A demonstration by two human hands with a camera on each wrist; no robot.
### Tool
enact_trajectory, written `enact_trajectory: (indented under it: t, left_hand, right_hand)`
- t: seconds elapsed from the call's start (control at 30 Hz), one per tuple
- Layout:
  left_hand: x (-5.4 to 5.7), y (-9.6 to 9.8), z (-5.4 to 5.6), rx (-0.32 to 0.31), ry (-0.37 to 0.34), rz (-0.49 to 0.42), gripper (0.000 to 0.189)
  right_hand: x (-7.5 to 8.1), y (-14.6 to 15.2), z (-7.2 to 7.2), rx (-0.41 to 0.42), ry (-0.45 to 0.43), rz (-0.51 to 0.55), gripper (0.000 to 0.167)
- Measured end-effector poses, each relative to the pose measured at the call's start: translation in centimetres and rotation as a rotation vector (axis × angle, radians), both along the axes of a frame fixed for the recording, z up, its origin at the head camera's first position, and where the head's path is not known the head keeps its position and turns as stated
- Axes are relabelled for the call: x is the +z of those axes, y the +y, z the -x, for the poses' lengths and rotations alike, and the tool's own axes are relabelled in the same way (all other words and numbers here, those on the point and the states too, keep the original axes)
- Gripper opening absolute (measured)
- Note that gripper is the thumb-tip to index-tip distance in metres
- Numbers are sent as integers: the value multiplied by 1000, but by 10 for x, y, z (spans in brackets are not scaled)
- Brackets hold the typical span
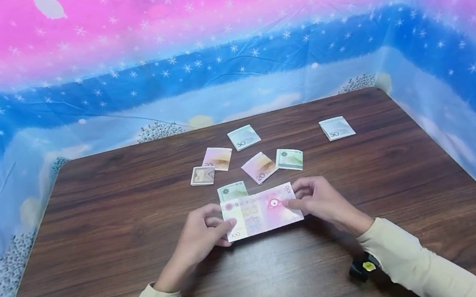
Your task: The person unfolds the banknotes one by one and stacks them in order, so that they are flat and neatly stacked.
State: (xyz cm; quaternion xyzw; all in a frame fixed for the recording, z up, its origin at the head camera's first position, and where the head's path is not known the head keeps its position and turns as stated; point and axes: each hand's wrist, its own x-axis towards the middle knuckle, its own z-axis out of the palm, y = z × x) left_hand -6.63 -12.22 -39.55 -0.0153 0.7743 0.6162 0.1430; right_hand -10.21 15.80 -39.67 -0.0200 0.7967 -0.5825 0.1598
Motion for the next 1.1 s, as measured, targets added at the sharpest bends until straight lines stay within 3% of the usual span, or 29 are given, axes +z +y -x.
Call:
enact_trajectory:
  t: [0.13, 0.27, 0.63, 0.87, 1.1]
  left_hand:
    - [3, -2, -1, -55, 61, 247, 36]
    - [5, -1, -2, -109, 76, 391, 38]
    - [1, 2, 0, -201, 156, 578, 18]
    - [0, 3, 1, -198, 177, 666, 20]
    - [-1, 4, 3, -169, 197, 749, 34]
  right_hand:
    - [-3, 1, 1, 49, 87, -88, 19]
    - [-7, -1, 1, 102, 198, -202, 17]
    - [-13, -7, 0, 189, 357, -429, 24]
    - [-14, -8, 1, 187, 362, -528, 25]
    - [-15, -8, 0, 172, 349, -557, 31]
